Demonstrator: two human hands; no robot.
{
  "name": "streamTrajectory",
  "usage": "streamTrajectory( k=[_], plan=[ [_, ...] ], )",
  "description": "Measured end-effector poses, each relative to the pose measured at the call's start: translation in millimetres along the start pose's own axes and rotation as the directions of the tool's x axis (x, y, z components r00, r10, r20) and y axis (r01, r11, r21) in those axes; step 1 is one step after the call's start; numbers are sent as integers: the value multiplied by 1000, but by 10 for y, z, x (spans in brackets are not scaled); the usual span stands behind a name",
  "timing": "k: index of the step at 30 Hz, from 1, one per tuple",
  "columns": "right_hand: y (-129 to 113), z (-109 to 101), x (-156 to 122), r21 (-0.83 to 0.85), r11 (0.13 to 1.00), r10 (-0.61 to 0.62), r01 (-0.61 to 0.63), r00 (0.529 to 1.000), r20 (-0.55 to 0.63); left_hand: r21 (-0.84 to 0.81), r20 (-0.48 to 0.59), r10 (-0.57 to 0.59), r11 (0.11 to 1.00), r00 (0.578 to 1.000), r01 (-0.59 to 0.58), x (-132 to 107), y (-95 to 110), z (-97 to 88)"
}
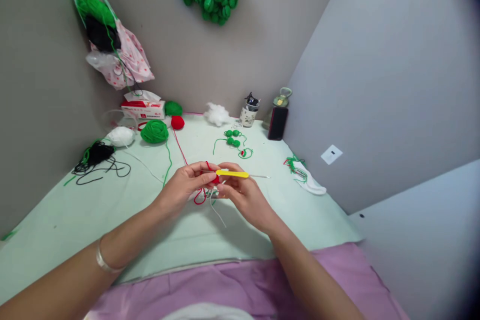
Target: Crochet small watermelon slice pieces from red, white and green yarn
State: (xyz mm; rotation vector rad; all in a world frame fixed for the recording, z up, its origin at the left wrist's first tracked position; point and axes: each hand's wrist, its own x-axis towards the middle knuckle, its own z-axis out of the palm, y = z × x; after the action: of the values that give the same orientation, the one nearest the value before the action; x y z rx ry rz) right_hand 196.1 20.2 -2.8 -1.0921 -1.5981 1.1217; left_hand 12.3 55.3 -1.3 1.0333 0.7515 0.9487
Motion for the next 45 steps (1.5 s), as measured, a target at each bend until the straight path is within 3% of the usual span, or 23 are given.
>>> streamTrajectory(
  k=[5, 9, 15, 21, 29, 38, 45],
  plan=[
    [77, -178, 289, -100, 993, 71, -66, 996, 49, -31, 46, -52, 998, 998, 53, 241, -79, -102],
    [200, -230, 457, -7, 991, 131, -131, 986, 98, -92, 38, -52, 994, 998, 55, 343, -178, -177],
    [375, -181, 504, 141, 973, 177, -184, 982, 66, -104, 65, -37, 994, 997, 44, 355, -250, -157],
    [444, -135, 540, 292, 941, 187, -173, 982, -24, -35, 64, -47, 998, 997, 50, 374, -339, -161],
    [416, -12, 512, 481, 868, 148, -123, 989, -14, 89, 82, 5, 996, 997, -12, 449, -381, -249],
    [483, 27, 524, 432, 880, 163, -198, 980, 116, 370, 152, -88, 929, 985, 26, 497, -505, -367],
    [560, -28, 530, 406, 887, 200, -221, 975, 95, 388, 146, -111, 921, 983, 47, 498, -540, -462]
  ],
)
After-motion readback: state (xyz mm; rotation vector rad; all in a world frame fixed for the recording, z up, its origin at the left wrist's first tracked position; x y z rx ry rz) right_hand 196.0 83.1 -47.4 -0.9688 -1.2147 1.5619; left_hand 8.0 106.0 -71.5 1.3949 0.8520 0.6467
